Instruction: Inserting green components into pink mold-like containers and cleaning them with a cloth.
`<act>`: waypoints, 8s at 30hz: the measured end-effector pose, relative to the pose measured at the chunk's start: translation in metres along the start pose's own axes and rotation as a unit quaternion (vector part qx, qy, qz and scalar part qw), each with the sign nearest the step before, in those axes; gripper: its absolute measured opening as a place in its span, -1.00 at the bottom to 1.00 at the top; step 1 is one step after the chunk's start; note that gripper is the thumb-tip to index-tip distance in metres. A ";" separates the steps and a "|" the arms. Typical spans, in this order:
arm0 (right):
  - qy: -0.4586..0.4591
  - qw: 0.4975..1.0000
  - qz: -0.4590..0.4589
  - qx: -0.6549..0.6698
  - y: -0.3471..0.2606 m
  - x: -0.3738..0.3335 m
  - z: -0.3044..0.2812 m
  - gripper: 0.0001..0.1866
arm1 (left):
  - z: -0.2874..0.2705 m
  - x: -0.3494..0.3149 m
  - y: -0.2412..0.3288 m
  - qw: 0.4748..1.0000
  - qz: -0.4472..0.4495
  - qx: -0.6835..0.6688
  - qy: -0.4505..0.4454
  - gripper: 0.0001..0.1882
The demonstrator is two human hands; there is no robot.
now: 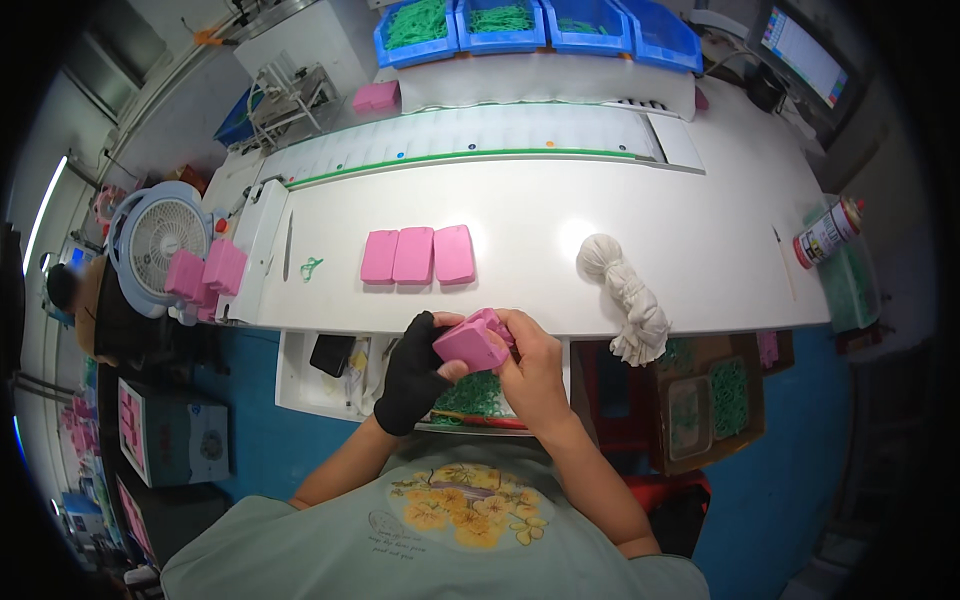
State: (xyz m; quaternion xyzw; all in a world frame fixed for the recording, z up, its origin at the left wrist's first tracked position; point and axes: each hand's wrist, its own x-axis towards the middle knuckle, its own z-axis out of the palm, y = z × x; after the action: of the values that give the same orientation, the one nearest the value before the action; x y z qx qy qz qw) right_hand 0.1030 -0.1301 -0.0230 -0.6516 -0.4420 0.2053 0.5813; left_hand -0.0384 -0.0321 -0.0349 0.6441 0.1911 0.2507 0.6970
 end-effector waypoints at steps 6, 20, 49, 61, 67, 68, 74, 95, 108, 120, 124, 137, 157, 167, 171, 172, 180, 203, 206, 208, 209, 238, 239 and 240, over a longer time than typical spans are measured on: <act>-0.005 0.978 0.085 0.188 -0.013 -0.008 0.002 -0.77 | 0.005 0.000 0.020 0.998 -0.036 -0.012 0.056 -0.50; -0.062 0.991 -0.112 -0.050 -0.020 0.002 -0.006 -0.70 | 0.000 0.001 0.022 0.994 -0.050 -0.063 0.068 -0.77; 0.030 0.986 0.089 0.140 0.009 0.023 -0.038 -0.64 | -0.066 0.212 0.047 0.853 0.202 0.471 -0.098 -0.13; 0.026 0.994 0.072 0.080 0.023 0.023 -0.042 -0.83 | -0.124 0.323 0.042 0.825 0.005 0.561 -0.070 -0.24; 0.032 0.995 0.047 0.082 0.025 0.024 -0.043 -0.84 | -0.095 0.245 0.069 0.745 0.053 0.664 0.034 -0.10; 0.036 0.996 0.042 0.072 0.027 0.023 -0.043 -0.85 | -0.079 0.226 0.076 0.732 0.031 0.680 -0.001 -0.14; 0.050 0.996 0.035 0.070 0.026 0.022 -0.038 -0.86 | -0.021 0.124 0.043 0.669 0.124 0.732 -0.032 -0.18; -0.057 0.895 0.194 0.399 -0.014 0.004 0.001 -0.53 | 0.000 0.020 0.049 0.943 0.176 0.283 0.019 -0.51; 0.016 0.984 0.058 0.170 -0.022 0.001 0.007 -0.64 | 0.028 0.017 0.055 0.990 -0.006 0.088 0.107 -0.72; 0.087 0.971 0.064 0.213 -0.002 -0.004 0.006 -0.73 | 0.030 0.018 0.060 0.994 -0.018 0.072 0.077 -0.67; 0.071 0.930 0.128 0.337 0.000 -0.003 0.001 -0.71 | 0.012 0.022 0.054 0.988 -0.064 0.122 0.076 -0.61; -0.058 0.875 0.275 0.395 -0.012 -0.003 0.007 -0.68 | -0.019 0.029 0.041 0.938 0.146 0.308 -0.057 -0.51; -0.180 0.936 0.233 0.193 0.009 0.000 -0.013 -0.87 | -0.033 0.022 0.042 0.925 0.129 0.319 -0.160 -0.46; -0.203 0.947 0.211 0.136 0.012 -0.003 -0.003 -0.85 | -0.036 0.014 0.039 0.899 0.131 0.400 -0.119 -0.46; -0.196 0.962 0.132 0.138 0.003 -0.010 -0.004 -0.75 | -0.039 0.015 0.048 0.907 0.088 0.401 -0.098 -0.42; -0.198 0.962 0.131 0.138 -0.007 -0.008 -0.007 -0.75 | -0.040 0.015 0.046 0.907 0.088 0.401 -0.097 -0.42; -0.168 0.967 0.129 0.141 -0.010 0.005 -0.012 -0.75 | -0.025 0.011 0.037 0.959 0.165 0.209 -0.100 -0.43; -0.074 0.987 0.077 0.121 -0.012 0.001 -0.003 -0.88 | -0.019 0.018 0.017 0.994 -0.017 -0.100 -0.048 -0.01; -0.102 0.963 0.170 0.184 -0.013 0.004 -0.007 -0.89 | -0.020 0.018 0.016 0.997 -0.006 -0.047 -0.063 0.01; -0.065 0.998 -0.001 0.023 -0.014 0.006 -0.008 -0.91 | -0.023 0.017 0.014 0.997 -0.019 -0.020 -0.071 0.03; -0.065 0.998 0.000 0.024 -0.019 0.008 -0.009 -0.91 | -0.024 0.017 0.011 0.996 -0.015 0.005 -0.086 0.03; -0.027 0.974 0.128 0.184 -0.023 0.004 0.014 -0.87 | -0.007 0.028 0.014 0.993 0.063 -0.035 0.090 -0.03; -0.027 0.974 0.128 0.184 -0.026 0.006 0.012 -0.87 | -0.007 0.028 0.013 0.993 0.064 -0.034 0.089 -0.03; -0.023 0.980 0.123 0.151 -0.030 0.009 0.009 -0.86 | -0.007 0.028 0.011 0.993 0.064 -0.034 0.092 -0.03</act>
State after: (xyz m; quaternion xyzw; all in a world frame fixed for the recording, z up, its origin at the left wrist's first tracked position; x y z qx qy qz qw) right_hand 0.0906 -0.1192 0.0051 -0.6008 -0.3355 0.3551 0.6328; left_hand -0.0213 -0.0088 -0.0229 0.6049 0.2046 0.3593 0.6805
